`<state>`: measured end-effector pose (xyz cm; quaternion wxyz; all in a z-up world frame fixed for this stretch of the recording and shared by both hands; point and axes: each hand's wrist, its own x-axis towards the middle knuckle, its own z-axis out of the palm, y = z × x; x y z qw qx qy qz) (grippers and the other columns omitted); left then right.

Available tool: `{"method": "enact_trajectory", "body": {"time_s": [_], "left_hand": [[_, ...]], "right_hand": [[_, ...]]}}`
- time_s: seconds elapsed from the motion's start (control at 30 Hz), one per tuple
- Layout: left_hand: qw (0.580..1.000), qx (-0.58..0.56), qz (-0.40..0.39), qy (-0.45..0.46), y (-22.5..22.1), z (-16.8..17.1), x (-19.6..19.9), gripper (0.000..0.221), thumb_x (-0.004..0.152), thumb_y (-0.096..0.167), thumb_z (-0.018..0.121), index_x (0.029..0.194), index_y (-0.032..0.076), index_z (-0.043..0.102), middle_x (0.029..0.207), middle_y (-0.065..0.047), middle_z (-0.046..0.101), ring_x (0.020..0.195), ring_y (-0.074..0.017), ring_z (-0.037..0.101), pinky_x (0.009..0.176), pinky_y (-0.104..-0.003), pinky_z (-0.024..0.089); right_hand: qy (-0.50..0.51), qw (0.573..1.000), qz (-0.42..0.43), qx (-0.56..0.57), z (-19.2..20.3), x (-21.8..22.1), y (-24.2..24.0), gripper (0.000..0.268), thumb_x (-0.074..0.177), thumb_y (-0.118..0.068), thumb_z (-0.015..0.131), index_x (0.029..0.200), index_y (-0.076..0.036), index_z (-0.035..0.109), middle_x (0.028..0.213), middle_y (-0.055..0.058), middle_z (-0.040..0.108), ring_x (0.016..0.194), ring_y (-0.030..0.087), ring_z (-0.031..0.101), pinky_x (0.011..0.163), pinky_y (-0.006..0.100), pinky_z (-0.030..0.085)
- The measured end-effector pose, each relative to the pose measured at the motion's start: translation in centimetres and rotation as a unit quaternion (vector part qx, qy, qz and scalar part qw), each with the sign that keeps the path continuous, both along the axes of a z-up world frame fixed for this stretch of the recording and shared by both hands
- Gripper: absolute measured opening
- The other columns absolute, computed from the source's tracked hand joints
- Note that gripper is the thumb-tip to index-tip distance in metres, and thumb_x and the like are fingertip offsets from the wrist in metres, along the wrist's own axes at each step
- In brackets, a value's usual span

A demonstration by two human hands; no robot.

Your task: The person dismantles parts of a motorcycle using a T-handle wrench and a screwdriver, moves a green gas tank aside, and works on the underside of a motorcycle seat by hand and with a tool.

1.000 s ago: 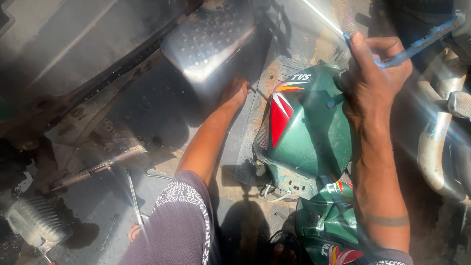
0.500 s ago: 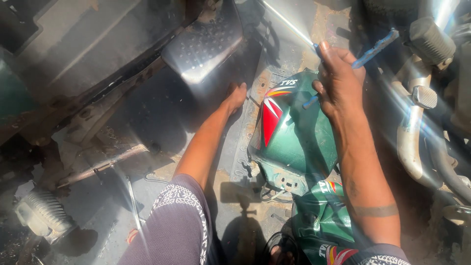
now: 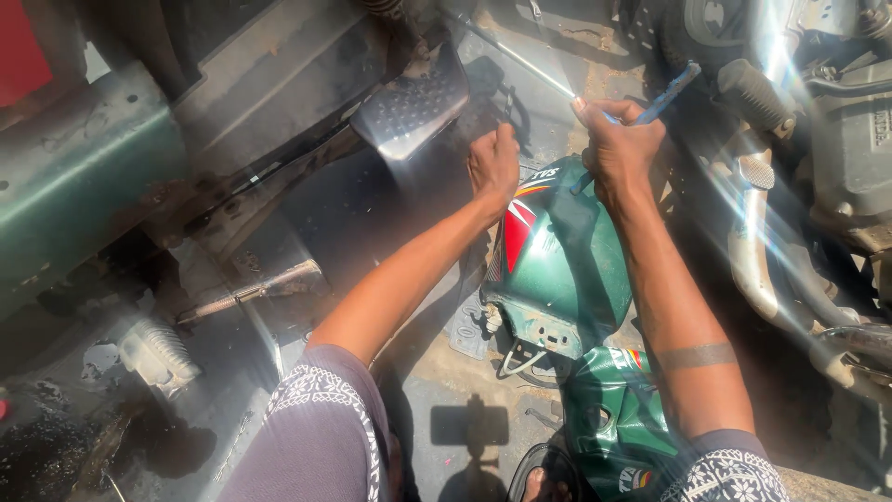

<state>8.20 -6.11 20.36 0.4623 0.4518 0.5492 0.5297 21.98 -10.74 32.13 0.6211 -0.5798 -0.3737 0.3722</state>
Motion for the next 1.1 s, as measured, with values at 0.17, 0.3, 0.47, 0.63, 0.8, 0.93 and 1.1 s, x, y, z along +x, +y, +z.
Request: {"method": "enact_trajectory", "body": {"time_s": [0.17,0.3,0.47,0.63,0.8,0.93,1.1], "left_hand": [[0.952,0.272,-0.055,0.132,-2.8,11.0,4.8,0.068,0.077,0.063,0.071,0.091,-0.003,0.065,0.073,-0.02,0.067,0.07,-0.0352,0.07,0.066,-0.047,0.055],[0.905,0.288,-0.005,0.312,-0.2,13.1,10.8,0.067,0.063,0.063,0.078,0.083,-0.001,0.071,0.083,-0.024,0.07,0.078,-0.0415,0.071,0.068,-0.051,0.054],[0.907,0.278,-0.106,0.298,2.5,11.2,13.2,0.033,0.081,0.04,0.071,0.092,0.009,0.073,0.093,-0.015,0.072,0.088,-0.0387,0.072,0.081,-0.05,0.058],[0.9,0.398,-0.089,0.153,-1.0,10.5,10.5,0.024,0.088,0.03,0.066,0.087,0.006,0.066,0.089,-0.013,0.064,0.08,-0.0386,0.067,0.072,-0.048,0.054],[0.788,0.557,-0.14,0.221,-4.1,9.4,2.0,0.034,0.097,0.035,0.072,0.092,0.003,0.06,0.089,-0.013,0.058,0.081,-0.0338,0.066,0.073,-0.044,0.055],[0.862,0.331,-0.276,0.265,-2.3,7.4,-3.3,0.06,0.065,0.054,0.093,0.079,0.002,0.066,0.073,-0.008,0.063,0.069,-0.0223,0.066,0.063,-0.037,0.053],[0.941,-0.04,-0.323,-0.096,2.6,5.4,-1.2,0.05,0.09,0.051,0.071,0.09,0.001,0.074,0.073,0.0,0.055,0.06,-0.0111,0.049,0.053,-0.027,0.047]], "right_hand": [[-0.21,0.971,-0.014,0.114,-4.7,2.9,1.4,0.023,0.097,-0.017,0.081,0.089,-0.001,0.066,0.082,0.001,0.064,0.072,0.011,0.057,0.064,0.029,0.045],[-0.381,0.909,0.031,0.166,-6.4,4.0,2.6,0.022,0.104,-0.02,0.072,0.102,-0.001,0.061,0.094,0.006,0.06,0.087,0.016,0.058,0.079,0.034,0.047],[-0.411,0.891,0.041,0.187,-7.7,4.8,2.7,0.016,0.102,-0.02,0.067,0.103,-0.004,0.063,0.092,0.006,0.059,0.084,0.019,0.058,0.077,0.035,0.046],[-0.349,0.915,0.018,0.201,-9.0,6.5,3.9,0.013,0.101,-0.02,0.063,0.103,-0.007,0.065,0.089,0.006,0.058,0.081,0.022,0.059,0.076,0.037,0.046],[-0.687,0.67,0.064,0.274,-4.2,8.1,1.4,0.019,0.092,-0.014,0.068,0.11,-0.012,0.07,0.089,0.007,0.056,0.082,0.027,0.061,0.076,0.038,0.048],[-0.771,0.553,-0.015,0.314,-0.8,5.5,-1.2,0.021,0.09,-0.009,0.073,0.109,-0.016,0.068,0.096,0.002,0.059,0.095,0.023,0.062,0.087,0.039,0.05],[-0.71,0.653,-0.035,0.261,0.0,3.0,-2.7,0.029,0.083,-0.009,0.076,0.111,-0.014,0.07,0.109,0.007,0.06,0.104,0.03,0.055,0.086,0.044,0.044]]}}
